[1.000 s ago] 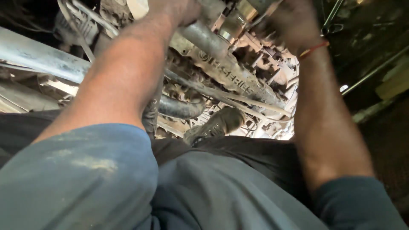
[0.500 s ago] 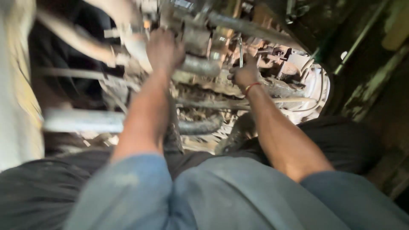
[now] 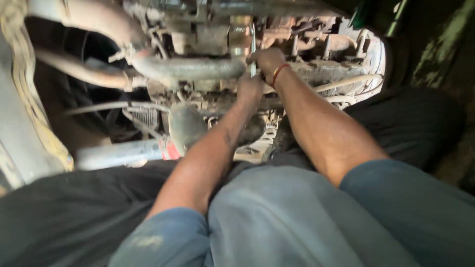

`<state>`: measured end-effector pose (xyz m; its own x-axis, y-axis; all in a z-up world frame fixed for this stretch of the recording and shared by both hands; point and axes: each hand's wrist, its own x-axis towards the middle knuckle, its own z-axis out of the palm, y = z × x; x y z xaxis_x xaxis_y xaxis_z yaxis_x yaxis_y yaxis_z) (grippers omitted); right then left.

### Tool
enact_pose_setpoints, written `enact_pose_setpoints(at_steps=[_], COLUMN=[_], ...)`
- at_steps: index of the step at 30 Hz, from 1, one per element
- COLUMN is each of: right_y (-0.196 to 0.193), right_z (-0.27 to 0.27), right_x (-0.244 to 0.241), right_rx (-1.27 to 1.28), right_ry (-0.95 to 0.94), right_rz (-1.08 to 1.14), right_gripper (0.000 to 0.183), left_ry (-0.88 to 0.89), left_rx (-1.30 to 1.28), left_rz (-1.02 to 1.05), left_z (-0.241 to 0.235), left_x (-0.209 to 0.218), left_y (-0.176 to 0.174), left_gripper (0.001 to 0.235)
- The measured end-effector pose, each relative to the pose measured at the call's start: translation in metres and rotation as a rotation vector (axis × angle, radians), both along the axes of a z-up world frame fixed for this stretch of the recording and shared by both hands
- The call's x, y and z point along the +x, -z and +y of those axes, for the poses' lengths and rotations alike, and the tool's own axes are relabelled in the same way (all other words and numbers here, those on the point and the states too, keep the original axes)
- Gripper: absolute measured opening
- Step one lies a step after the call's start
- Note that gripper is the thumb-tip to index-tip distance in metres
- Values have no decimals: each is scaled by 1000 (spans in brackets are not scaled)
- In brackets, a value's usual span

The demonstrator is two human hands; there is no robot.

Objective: The person works under a vehicle, using a wrench to tighten bolts on the engine block. They repeatedly reposition the wrench and adjust their grip to apply torque to different fasteners within the confined space.

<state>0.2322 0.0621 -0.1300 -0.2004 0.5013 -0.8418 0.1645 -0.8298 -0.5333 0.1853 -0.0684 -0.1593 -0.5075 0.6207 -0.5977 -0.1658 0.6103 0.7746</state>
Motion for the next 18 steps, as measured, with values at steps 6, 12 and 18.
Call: enact_pose_setpoints(at_steps=[6,12,18], right_y=[-13,1,15], right_z=[10,16,6], right_x=[2,0,-1], right_rx=[536,762,693], right_ry=[-243,-277,-145], right_rz=[-168,-175,-66], right_gripper=[41,37,38], left_ry=[-16,-272,-269], left_rx=[-19,-246,-232], left_rz=[109,-554,-618], left_z=[-1,19,19], left_x=[8,1,-10], left_y=[5,-43,-51], left_gripper=[35,36,35])
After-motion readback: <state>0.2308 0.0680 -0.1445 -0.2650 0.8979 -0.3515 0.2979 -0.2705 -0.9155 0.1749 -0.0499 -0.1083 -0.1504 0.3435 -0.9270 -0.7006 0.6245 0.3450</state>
